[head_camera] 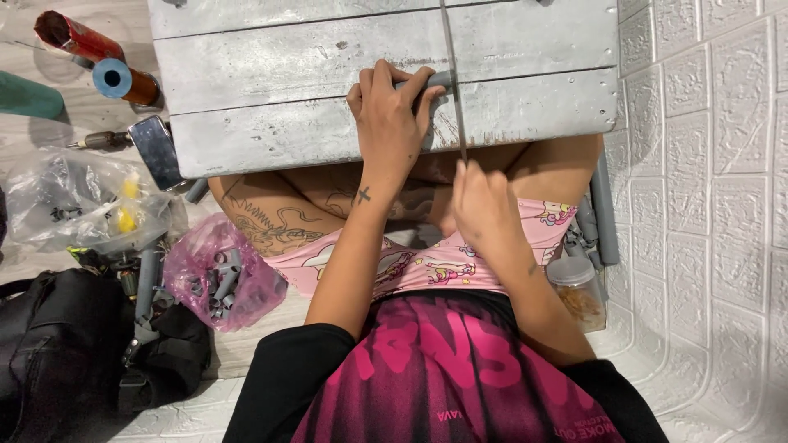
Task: Sanding and cutting PVC pipes manually using sandpaper and a hacksaw blade.
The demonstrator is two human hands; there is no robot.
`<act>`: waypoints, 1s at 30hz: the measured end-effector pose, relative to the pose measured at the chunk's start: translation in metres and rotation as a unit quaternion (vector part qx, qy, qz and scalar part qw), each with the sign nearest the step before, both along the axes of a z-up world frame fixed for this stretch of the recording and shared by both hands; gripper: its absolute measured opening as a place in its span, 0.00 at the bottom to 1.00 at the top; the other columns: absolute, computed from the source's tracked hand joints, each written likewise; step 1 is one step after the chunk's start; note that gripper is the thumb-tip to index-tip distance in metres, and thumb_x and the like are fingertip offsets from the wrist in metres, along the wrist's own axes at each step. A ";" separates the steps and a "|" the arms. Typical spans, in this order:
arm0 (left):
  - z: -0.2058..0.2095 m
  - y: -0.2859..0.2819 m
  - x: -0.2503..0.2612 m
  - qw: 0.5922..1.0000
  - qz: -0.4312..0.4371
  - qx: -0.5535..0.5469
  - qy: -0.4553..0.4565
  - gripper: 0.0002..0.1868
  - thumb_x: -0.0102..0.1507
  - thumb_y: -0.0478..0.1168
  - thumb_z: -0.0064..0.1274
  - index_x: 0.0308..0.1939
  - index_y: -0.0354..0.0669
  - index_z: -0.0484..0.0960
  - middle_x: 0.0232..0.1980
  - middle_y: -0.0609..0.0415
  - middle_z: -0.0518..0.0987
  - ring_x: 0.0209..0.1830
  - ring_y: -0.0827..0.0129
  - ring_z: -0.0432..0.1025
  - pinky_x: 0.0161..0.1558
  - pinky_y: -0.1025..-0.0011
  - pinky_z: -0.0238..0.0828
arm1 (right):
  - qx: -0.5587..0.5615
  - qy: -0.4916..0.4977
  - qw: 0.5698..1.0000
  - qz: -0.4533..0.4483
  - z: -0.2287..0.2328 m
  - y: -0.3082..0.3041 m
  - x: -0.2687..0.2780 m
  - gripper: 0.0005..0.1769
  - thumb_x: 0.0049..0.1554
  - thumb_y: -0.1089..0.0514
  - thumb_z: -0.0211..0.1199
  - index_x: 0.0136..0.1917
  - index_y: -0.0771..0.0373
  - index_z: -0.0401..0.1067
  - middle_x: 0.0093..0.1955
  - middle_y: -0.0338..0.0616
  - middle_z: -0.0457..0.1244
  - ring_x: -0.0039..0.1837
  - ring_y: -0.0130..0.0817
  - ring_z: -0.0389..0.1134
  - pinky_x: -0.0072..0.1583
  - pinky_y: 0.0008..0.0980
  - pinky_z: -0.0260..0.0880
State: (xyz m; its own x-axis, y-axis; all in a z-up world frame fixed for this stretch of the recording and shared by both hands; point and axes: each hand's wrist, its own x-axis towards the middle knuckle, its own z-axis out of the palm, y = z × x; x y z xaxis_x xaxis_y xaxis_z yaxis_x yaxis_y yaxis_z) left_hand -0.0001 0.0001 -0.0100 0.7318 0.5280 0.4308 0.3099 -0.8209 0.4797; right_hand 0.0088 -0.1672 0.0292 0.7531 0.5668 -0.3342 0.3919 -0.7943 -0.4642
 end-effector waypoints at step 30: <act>0.000 0.000 -0.003 1.000 -0.004 0.011 -0.010 0.06 0.69 0.51 0.54 0.47 0.62 0.82 0.42 0.55 0.69 0.42 0.59 0.64 0.49 0.62 0.52 | -0.002 -0.071 0.996 0.048 0.024 -0.059 -0.021 0.18 0.69 0.53 0.49 0.44 0.68 0.68 0.27 0.66 0.62 0.33 0.72 0.64 0.40 0.63 0.58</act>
State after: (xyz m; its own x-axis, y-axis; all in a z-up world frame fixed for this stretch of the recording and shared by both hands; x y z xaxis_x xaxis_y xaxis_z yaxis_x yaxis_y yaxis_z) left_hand -0.0029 0.0002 -0.0098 0.7270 0.5130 0.4563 0.2940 -0.8332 0.4684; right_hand -0.0123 -0.2266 0.0534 0.7348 0.6378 -0.2308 0.5280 -0.7515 -0.3956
